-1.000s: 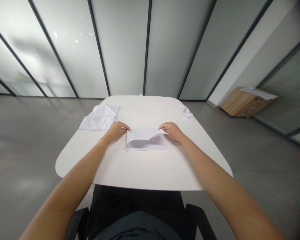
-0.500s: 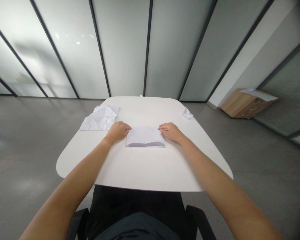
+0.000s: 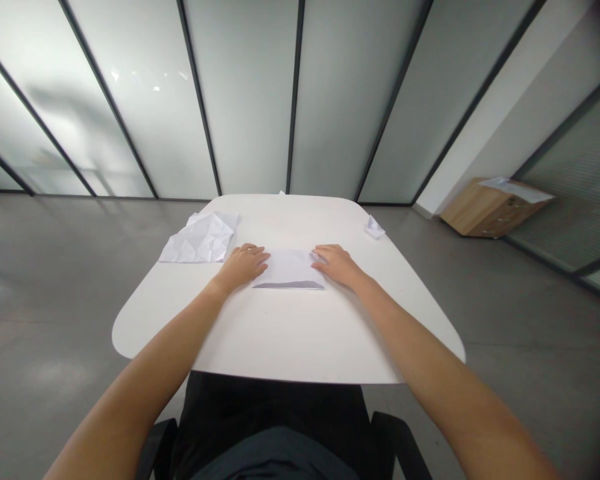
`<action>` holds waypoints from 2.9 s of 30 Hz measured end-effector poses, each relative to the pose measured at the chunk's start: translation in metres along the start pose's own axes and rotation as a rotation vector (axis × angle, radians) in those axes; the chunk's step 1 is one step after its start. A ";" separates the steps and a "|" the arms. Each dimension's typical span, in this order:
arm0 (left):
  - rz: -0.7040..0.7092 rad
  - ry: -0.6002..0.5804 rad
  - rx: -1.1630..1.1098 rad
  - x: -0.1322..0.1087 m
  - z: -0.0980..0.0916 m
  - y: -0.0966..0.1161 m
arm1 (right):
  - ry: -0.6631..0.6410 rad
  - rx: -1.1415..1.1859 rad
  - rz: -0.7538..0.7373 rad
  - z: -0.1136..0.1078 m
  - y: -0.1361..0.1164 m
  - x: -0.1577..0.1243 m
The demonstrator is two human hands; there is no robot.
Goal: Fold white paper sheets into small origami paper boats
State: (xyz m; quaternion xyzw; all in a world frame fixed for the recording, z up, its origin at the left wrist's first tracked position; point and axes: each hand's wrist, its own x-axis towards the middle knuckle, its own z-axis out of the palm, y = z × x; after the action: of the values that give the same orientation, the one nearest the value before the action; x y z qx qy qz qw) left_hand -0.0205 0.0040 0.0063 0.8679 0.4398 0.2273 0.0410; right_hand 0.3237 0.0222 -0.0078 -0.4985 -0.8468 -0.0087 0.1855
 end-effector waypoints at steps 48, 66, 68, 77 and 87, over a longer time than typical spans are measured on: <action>-0.122 -0.135 0.113 -0.007 0.018 0.016 | -0.330 -0.074 -0.087 0.000 -0.059 -0.004; -0.087 0.161 -0.348 0.005 0.026 0.003 | -0.308 -0.115 -0.110 -0.004 -0.067 -0.007; -0.146 0.171 -0.417 0.004 0.026 0.002 | -0.308 -0.117 -0.110 -0.006 -0.069 -0.007; -0.325 0.217 -0.667 0.006 0.022 0.001 | -0.326 -0.112 -0.117 -0.008 -0.073 -0.007; -0.323 0.082 -0.552 0.005 0.016 0.010 | -0.319 -0.118 -0.113 -0.007 -0.073 -0.007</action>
State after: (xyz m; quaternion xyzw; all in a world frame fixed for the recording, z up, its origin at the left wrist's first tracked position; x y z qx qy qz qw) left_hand -0.0034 0.0041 -0.0031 0.7331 0.4948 0.3632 0.2928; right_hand 0.2672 -0.0215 0.0092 -0.4554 -0.8901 0.0106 0.0183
